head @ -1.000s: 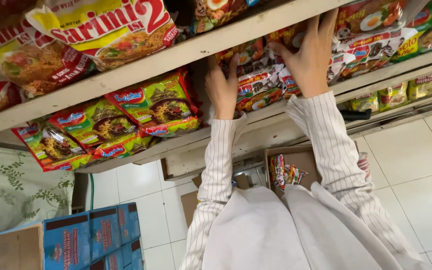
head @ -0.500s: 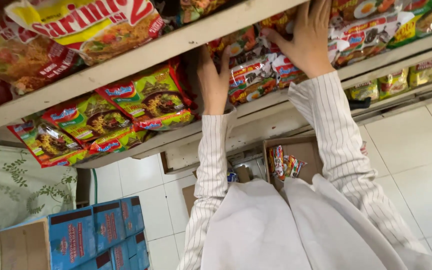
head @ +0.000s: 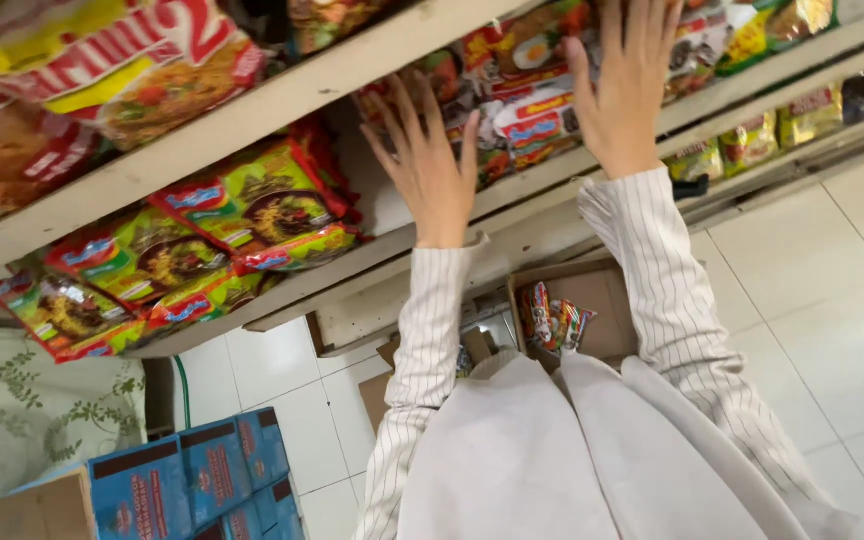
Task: Restocking instant noodle packages on a grocery store shelf from a cardboard box.
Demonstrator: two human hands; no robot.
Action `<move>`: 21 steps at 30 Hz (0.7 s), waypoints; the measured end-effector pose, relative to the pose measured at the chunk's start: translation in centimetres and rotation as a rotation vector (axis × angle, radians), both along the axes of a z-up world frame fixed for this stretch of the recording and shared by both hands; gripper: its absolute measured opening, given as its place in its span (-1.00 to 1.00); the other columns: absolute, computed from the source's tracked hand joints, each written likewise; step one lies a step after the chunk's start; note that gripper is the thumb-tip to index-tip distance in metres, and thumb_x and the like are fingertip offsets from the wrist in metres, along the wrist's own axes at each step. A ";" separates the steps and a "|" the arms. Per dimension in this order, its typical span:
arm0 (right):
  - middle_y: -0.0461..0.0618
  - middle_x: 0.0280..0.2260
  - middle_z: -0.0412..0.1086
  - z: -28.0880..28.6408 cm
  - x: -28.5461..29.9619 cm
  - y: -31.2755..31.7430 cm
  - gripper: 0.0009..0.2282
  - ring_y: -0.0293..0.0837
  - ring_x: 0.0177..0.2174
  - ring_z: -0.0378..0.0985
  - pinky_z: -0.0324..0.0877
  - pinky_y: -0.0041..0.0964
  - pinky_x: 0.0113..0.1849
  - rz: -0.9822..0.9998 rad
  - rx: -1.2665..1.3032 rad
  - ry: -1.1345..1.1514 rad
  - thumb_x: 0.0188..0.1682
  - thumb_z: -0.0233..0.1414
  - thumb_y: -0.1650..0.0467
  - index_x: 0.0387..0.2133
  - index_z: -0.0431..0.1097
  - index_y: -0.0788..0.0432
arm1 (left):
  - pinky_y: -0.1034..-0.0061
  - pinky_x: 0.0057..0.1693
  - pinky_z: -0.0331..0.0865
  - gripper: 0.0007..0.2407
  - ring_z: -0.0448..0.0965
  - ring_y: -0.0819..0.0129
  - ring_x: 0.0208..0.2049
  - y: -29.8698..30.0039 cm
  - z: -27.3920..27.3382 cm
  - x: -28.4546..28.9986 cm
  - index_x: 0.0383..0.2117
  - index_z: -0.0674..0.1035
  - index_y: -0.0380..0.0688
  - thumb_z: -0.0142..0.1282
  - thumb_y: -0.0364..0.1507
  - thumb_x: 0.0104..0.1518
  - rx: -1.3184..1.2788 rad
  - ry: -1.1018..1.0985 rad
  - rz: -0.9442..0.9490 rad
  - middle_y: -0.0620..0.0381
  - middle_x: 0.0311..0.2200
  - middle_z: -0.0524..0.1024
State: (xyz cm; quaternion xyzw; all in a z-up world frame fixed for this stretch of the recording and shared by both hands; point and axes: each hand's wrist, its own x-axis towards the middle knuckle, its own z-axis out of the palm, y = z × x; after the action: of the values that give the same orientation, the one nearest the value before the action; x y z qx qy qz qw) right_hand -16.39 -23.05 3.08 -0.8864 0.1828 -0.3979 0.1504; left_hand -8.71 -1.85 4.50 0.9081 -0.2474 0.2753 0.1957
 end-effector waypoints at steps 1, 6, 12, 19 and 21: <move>0.32 0.41 -0.05 0.2 -0.2 0.0 -0.53 0.32 0.41 -0.14 -0.29 0.22 0.40 0.005 0.014 0.062 0.33 -0.05 0.25 0.39 0.11 0.28 | -0.20 0.48 -0.31 -0.35 -0.19 -0.08 0.48 -0.4 0.3 0.1 0.42 0.09 -0.06 -0.07 0.02 0.31 0.118 0.082 0.056 -0.07 0.45 -0.10; 0.31 0.34 0.13 -3.7 -6.3 -2.0 -0.62 0.31 0.36 0.00 -0.12 0.11 0.38 0.039 0.174 -0.135 0.36 -0.04 0.32 0.32 0.22 0.33 | 0.09 0.55 -0.13 -0.46 -0.03 0.07 0.53 0.1 0.4 -4.1 0.45 0.09 -0.09 0.00 -0.19 0.47 -0.251 -0.087 -0.110 0.01 0.49 -0.03; 0.28 0.09 0.40 -7.9 -16.8 -4.7 -0.73 0.18 0.14 0.42 0.27 -0.08 0.19 -0.034 0.341 -0.294 0.29 -0.01 0.37 0.10 0.36 0.35 | 0.32 0.26 0.42 -0.69 0.51 0.17 0.15 -1.8 -7.2 -8.8 0.19 0.41 -0.14 0.07 -0.51 0.33 -0.527 -0.154 -0.432 0.03 0.16 0.47; 0.10 -0.13 0.53 -27.1 -25.9 -3.9 -0.73 -0.09 -0.12 0.57 0.45 -0.21 -0.01 0.092 1.309 0.016 0.26 -0.06 0.37 0.06 0.40 0.37 | 0.28 0.02 0.52 -0.85 0.62 0.14 -0.10 -5.0 -18.3 -14.8 -0.06 0.57 -0.15 0.14 -0.49 0.28 -0.238 0.310 -0.437 0.06 -0.10 0.60; 0.15 0.00 0.44 -35.9 -27.2 -2.4 -0.65 -0.02 -0.04 0.53 0.44 -0.14 0.03 0.131 1.745 -0.039 0.20 -0.06 0.33 0.15 0.29 0.32 | 0.21 0.06 0.49 -0.82 0.61 0.17 -0.08 -5.7 -23.7 -15.7 -0.05 0.54 -0.09 0.16 -0.46 0.25 -0.129 0.346 -0.409 0.11 -0.10 0.59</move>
State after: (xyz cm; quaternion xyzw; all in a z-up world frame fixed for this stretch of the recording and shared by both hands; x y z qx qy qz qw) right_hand -43.62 -25.48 -32.79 -0.4569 0.3683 -0.1217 0.8005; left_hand -24.38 -7.51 -19.16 0.8584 -0.3707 0.0860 0.3439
